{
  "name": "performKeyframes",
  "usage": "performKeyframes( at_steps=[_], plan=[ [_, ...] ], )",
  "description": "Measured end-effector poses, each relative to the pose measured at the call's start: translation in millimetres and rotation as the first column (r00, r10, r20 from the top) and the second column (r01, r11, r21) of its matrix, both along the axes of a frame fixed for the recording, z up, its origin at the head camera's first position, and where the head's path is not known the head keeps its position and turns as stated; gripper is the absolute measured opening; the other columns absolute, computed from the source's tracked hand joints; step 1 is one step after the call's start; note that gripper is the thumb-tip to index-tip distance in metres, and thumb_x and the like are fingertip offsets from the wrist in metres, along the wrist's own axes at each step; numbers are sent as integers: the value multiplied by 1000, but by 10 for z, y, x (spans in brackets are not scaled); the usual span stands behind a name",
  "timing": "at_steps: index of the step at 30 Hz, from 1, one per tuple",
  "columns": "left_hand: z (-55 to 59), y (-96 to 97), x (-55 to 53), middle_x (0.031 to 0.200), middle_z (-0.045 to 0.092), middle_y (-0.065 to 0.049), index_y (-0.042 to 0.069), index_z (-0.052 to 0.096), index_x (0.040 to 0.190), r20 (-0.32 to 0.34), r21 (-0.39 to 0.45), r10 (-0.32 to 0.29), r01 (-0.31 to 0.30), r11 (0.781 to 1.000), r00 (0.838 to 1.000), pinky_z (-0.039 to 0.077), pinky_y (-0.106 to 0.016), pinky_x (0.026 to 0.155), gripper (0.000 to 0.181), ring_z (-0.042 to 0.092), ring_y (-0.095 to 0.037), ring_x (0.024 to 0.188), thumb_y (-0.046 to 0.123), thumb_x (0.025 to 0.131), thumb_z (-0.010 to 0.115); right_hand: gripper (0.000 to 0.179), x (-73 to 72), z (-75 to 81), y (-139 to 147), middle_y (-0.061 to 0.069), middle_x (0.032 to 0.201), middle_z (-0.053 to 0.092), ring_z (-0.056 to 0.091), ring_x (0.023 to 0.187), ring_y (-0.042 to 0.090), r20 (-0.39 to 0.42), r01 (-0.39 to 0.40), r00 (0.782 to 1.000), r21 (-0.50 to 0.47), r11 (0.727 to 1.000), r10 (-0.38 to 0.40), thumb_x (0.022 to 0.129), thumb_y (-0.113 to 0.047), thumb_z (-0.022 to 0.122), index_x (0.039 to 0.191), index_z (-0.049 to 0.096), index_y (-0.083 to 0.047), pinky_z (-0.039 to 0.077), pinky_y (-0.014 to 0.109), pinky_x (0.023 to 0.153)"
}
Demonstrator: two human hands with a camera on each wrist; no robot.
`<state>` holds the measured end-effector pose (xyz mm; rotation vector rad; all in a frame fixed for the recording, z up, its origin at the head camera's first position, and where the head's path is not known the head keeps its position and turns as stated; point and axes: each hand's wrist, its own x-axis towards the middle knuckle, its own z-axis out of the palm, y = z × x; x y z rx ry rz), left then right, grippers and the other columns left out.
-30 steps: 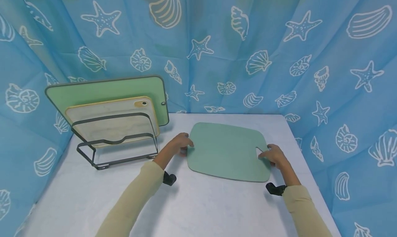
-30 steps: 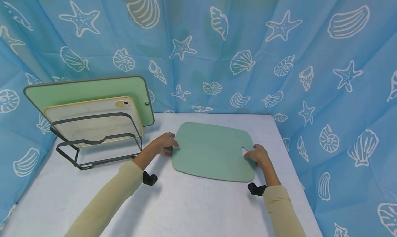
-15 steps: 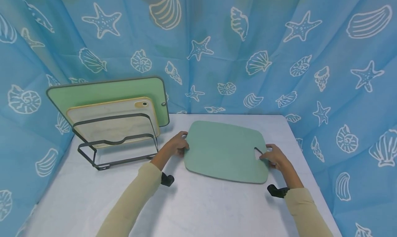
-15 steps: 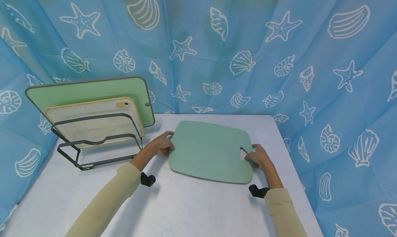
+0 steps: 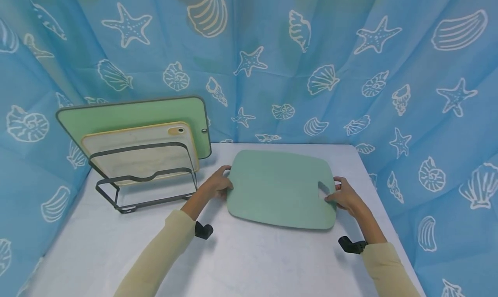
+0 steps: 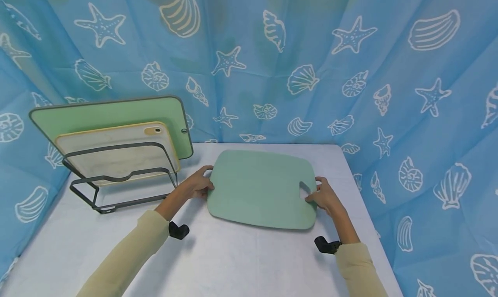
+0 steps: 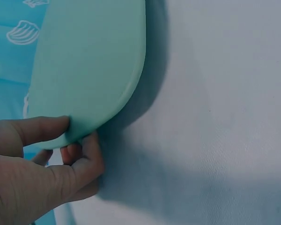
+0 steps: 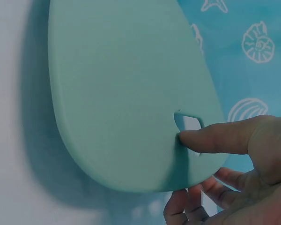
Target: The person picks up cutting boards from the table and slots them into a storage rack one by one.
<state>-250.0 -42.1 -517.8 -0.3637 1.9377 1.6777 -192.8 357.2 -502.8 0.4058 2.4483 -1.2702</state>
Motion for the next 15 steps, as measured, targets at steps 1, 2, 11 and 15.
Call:
performKeyframes(
  at_steps=[1, 2, 11, 15],
  plan=[
    [17, -8, 11, 146, 37, -24, 21, 38, 152, -6, 0, 2, -2, 1000, 1000, 54, -49, 86, 85, 49, -40, 123, -23, 81, 55, 90, 10, 13, -5, 29, 133, 33, 48, 113, 41, -2, -8, 1000, 4, 1000, 8, 89, 0, 70, 154, 9, 5, 50, 40, 75],
    [34, -16, 18, 147, 36, -23, 22, 38, 151, -14, -2, 0, 0, 1000, 1000, 53, -49, 86, 85, 49, -39, 123, -22, 81, 56, 90, 20, 24, -9, 29, 134, 32, 47, 114, 42, -3, -15, 1000, 7, 1000, 15, 89, 0, 69, 155, 8, 4, 51, 41, 75],
    [201, -94, 40, 115, 48, -17, 23, 36, 153, -99, 3, -26, 26, 1000, 995, 54, -47, 84, 84, 54, -32, 104, -20, 84, 58, 91, 113, 76, -32, 29, 137, 30, 47, 119, 46, -47, -17, 999, 8, 1000, 17, 88, 2, 68, 155, 7, 3, 55, 47, 81],
    [350, -118, 82, 95, 43, -9, 22, 35, 153, -140, 8, -31, 32, 999, 990, 49, -41, 72, 84, 47, -24, 87, -20, 84, 58, 91, 161, 141, -30, 29, 137, 31, 46, 119, 46, -88, -13, 996, -4, 1000, 12, 88, 0, 69, 155, 7, 3, 55, 48, 84]
  ],
)
